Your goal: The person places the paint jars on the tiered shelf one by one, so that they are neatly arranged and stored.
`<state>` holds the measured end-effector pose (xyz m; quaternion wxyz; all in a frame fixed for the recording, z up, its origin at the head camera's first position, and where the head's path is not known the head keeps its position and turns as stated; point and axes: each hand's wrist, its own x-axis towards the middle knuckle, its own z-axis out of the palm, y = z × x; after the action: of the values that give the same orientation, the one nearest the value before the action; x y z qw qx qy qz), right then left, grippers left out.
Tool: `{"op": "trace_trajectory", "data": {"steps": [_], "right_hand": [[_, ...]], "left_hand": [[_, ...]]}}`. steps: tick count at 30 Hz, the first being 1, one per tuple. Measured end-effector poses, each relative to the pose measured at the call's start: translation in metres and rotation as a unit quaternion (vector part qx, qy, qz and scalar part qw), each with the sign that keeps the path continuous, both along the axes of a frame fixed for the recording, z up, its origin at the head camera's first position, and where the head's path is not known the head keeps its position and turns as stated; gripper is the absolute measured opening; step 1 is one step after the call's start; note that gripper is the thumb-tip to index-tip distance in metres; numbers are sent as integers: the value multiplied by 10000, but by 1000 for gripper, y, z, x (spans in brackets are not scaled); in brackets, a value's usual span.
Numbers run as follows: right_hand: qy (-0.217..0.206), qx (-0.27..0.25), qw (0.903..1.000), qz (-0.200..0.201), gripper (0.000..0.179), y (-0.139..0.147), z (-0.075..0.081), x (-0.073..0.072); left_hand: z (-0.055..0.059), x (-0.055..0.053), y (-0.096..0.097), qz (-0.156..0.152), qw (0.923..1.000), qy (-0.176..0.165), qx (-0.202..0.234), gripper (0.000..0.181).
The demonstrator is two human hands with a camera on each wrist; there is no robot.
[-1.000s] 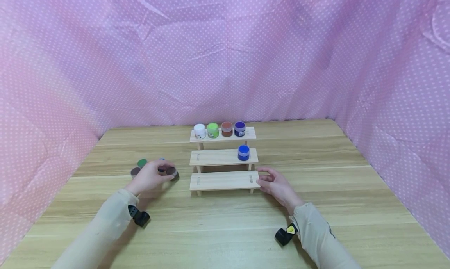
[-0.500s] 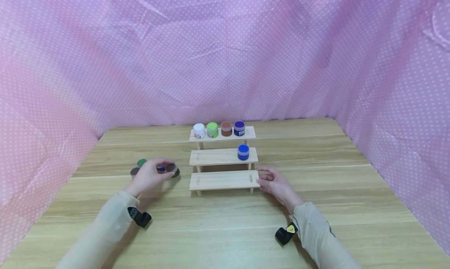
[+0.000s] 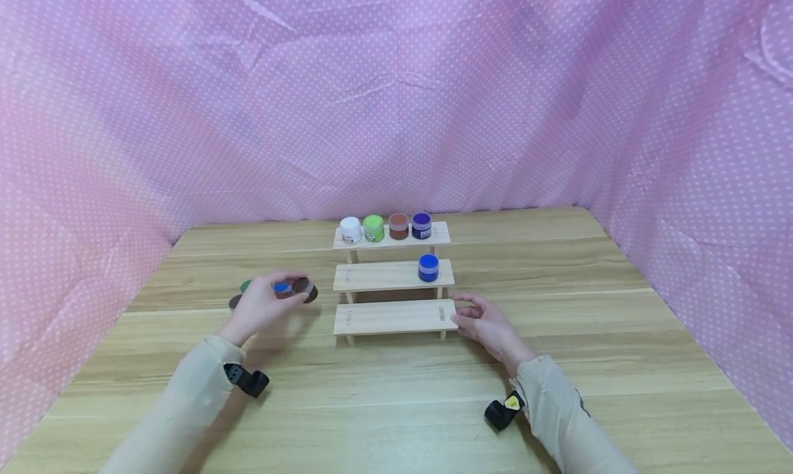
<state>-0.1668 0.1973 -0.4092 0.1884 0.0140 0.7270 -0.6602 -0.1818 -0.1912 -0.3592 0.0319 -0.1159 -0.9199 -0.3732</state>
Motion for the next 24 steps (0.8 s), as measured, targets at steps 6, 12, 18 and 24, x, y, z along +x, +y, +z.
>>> {"op": "trace_trajectory", "data": {"steps": [6, 12, 18, 24], "right_hand": [[-3, 10, 10000, 27, 54, 0, 1, 0], [9, -67, 10000, 22, 53, 0, 1, 0], [38, -101, 9999, 16, 52, -1, 2, 1], [-5, -108, 9999, 4, 52, -3, 4, 1]], "left_hand": [[7, 0, 5, -43, 9998, 92, 187, 37], [15, 0, 14, -78, 9994, 213, 272, 35], [20, -3, 22, -168, 9982, 240, 519, 33], [26, -6, 30, -297, 9961, 290, 785, 34]]}}
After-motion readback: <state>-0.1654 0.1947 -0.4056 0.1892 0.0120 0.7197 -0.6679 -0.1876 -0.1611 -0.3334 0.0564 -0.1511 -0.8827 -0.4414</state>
